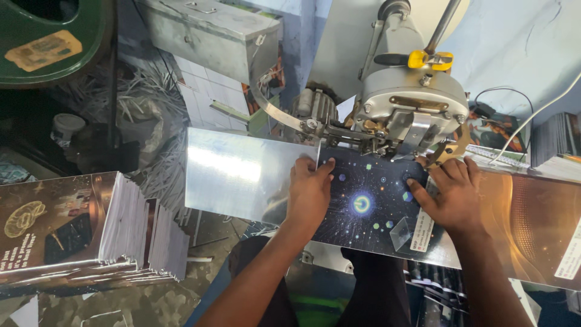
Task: The person repeatedly picks up a book with a space-themed cover, places it on a binding machine, and operates the machine to stitch the spine. After each cycle, the person removes the book and sets it aside, then repeats the process with another book from a nearby stack.
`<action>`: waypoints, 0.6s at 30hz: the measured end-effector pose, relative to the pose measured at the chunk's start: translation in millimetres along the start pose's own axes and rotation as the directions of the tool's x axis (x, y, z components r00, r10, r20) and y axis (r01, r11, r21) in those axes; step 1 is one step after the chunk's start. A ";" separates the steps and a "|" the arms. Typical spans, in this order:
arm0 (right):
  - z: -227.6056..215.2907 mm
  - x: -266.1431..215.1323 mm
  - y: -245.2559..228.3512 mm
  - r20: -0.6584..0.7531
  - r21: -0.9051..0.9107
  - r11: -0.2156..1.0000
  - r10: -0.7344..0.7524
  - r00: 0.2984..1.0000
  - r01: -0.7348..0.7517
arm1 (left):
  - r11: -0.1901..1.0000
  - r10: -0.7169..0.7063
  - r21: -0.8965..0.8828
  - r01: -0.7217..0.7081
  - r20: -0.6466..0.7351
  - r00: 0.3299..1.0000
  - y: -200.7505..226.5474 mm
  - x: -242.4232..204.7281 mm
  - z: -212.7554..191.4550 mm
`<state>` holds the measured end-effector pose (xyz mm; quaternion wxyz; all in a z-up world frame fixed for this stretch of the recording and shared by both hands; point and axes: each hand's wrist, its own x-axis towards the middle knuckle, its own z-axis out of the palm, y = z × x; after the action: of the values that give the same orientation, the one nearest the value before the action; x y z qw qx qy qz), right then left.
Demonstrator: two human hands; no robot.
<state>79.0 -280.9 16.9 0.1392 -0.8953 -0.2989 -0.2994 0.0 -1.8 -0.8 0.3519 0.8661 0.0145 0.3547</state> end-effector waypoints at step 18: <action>6.2 22.3 -34.9 0.063 0.088 0.995 -0.061 0.996 0.056 | 0.999 0.043 0.022 -0.045 0.072 0.996 34.6 -4.7 25.0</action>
<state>74.5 -240.9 28.3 0.1592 -0.8886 -0.3421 -0.2606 4.4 -44.1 5.2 0.3341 0.8824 -0.0130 0.3310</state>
